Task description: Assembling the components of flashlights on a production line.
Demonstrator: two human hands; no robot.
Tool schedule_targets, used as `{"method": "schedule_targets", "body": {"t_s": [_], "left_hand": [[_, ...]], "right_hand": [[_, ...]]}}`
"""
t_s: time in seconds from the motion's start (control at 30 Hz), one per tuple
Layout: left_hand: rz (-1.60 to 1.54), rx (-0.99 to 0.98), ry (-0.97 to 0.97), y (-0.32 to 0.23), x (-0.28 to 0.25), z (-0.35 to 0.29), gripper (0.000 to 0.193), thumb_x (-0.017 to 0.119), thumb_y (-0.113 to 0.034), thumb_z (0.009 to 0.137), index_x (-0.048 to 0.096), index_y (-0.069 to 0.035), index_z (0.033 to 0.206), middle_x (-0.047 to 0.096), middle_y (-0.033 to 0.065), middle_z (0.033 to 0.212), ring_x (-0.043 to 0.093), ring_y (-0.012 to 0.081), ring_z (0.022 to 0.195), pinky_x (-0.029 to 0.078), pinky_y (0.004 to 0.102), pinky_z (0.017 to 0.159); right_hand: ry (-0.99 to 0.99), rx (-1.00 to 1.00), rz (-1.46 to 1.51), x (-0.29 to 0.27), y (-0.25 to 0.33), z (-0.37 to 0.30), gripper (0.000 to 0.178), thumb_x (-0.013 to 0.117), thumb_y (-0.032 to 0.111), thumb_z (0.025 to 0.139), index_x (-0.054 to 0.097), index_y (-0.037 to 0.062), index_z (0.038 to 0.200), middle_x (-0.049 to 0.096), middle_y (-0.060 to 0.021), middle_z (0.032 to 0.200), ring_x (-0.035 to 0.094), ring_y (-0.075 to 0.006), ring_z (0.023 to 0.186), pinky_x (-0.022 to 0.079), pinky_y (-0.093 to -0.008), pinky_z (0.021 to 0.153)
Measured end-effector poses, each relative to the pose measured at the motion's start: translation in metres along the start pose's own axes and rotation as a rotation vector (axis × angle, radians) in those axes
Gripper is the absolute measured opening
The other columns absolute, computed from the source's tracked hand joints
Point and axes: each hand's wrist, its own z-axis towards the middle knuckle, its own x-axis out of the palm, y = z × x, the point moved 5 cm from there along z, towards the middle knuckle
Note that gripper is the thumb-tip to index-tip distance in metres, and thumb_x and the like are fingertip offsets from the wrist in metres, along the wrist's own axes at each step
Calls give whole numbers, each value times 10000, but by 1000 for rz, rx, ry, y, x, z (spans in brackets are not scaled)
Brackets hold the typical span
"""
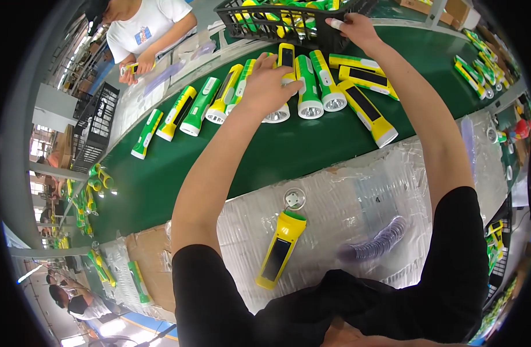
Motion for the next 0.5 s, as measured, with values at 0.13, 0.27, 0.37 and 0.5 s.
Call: {"method": "schedule_targets", "body": {"t_s": [0.13,0.27,0.37,0.5], "left_hand": [[152,26,77,-6,5,-5,442,688,-453,817,694,-164,1152,478,171,1401,309,363,1393,333,480,1096],[20,99,-14,5,12,-10,412,685,-468,819,705,-187,1121,531,162,1336,311,371,1389,343,566,1045],[-26,104,-36,7,14,-14,412,688,-476,817,703,-196,1119,551,153,1309,317,372,1386,354,612,1011],[-30,112,-54,12,21,-19,477,674,-502,827,656,-209,1203,553,145,1306,355,368,1366,346,569,1036]], "right_hand": [[-186,-85,-69,6,30,-12,511,760,455,773,606,-32,778,569,-223,679,598,-323,664,443,-460,632],[-228,-75,-153,14,36,-4,557,768,468,753,552,-45,734,536,-206,644,545,-354,619,419,-458,594],[-248,-64,-52,33,37,1,577,785,461,736,507,-43,693,491,-185,604,495,-357,586,402,-466,576],[-229,84,-181,64,40,14,553,785,456,742,581,-55,793,576,-228,721,575,-387,688,443,-465,618]]}}
